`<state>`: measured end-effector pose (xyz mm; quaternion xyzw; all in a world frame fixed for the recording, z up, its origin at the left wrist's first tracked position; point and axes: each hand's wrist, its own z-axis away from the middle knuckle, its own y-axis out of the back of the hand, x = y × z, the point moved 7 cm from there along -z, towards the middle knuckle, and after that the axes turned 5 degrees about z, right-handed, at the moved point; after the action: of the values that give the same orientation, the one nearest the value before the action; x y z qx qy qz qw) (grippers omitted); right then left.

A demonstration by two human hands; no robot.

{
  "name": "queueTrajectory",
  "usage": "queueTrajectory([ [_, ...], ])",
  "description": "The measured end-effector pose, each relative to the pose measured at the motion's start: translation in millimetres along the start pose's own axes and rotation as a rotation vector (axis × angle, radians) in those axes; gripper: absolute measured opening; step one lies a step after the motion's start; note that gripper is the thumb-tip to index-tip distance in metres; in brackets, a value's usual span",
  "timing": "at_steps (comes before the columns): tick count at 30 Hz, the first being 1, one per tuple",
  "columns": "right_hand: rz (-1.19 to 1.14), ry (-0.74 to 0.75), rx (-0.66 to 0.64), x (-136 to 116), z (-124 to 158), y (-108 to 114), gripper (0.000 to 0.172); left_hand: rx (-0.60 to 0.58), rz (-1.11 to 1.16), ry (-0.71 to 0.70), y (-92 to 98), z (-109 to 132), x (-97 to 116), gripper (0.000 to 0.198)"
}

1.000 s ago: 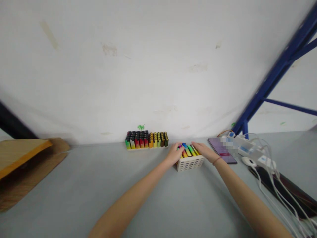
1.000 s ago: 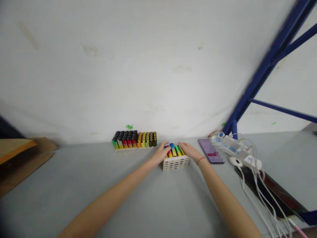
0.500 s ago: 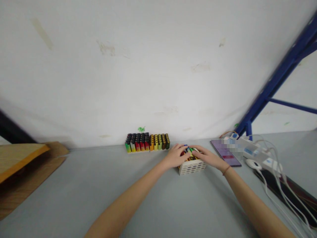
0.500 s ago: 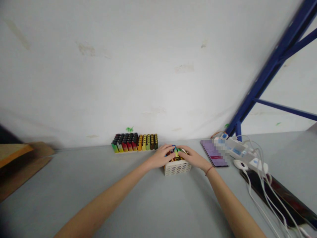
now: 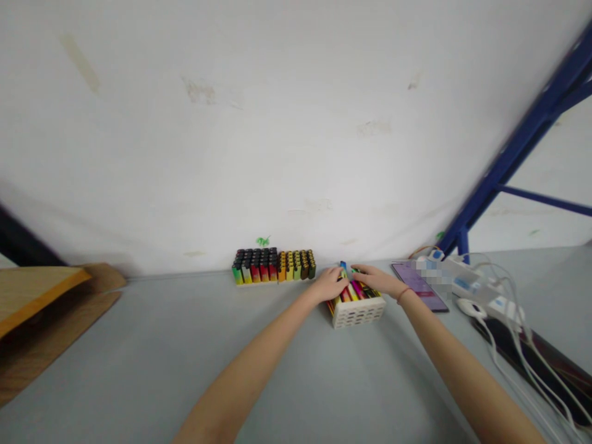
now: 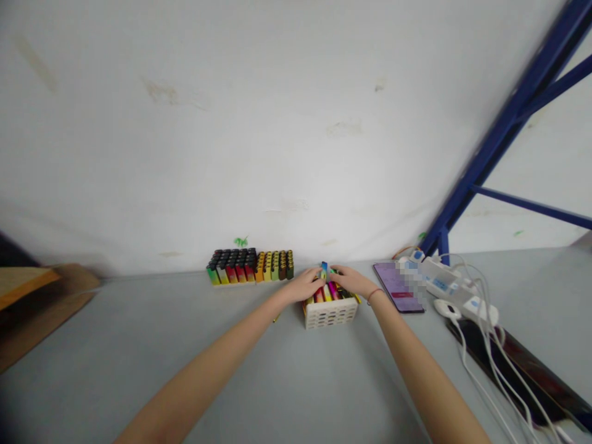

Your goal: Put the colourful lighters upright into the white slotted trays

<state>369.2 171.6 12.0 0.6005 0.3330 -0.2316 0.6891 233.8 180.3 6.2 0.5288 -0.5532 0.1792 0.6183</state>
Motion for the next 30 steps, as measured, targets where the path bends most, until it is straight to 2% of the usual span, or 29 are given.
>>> queueTrajectory([
  [4, 0.046, -0.11, 0.033, 12.2, -9.3, 2.5, 0.048, -0.024, -0.242, -0.089, 0.8, -8.6, 4.9, 0.035],
  [8, 0.13, -0.016, 0.039, 5.1, -16.4, 2.5, 0.03, -0.116, -0.411, -0.165, -0.5, -17.7, 6.8, 0.031],
  [10, 0.182, 0.004, 0.031, 2.9, -19.7, 1.5, 0.027, -0.131, -0.441, -0.164, 0.7, -21.5, 5.9, 0.027],
  [14, 0.337, -0.013, 0.048, 1.4, -24.4, 1.5, 0.03, -0.143, -0.504, -0.13, 1.7, -28.5, 5.4, 0.025],
  [19, 0.469, 0.107, 0.151, -8.5, -18.9, 6.0, 0.032, -0.256, -0.619, -0.097, -6.7, -36.0, 5.5, 0.03],
  [24, 0.438, 0.151, 0.084, 1.7, -9.9, 2.2, 0.035, -0.238, -0.714, -0.079, -7.6, -39.5, 5.5, 0.033],
  [27, 0.381, 0.162, 0.117, 7.3, -6.6, 6.5, 0.037, -0.201, -0.737, -0.108, -4.9, -38.2, 9.5, 0.033],
  [30, 0.329, 0.205, 0.099, 8.9, -7.8, 7.0, 0.038, -0.277, -0.779, -0.2, -7.9, -34.9, 13.2, 0.03],
])
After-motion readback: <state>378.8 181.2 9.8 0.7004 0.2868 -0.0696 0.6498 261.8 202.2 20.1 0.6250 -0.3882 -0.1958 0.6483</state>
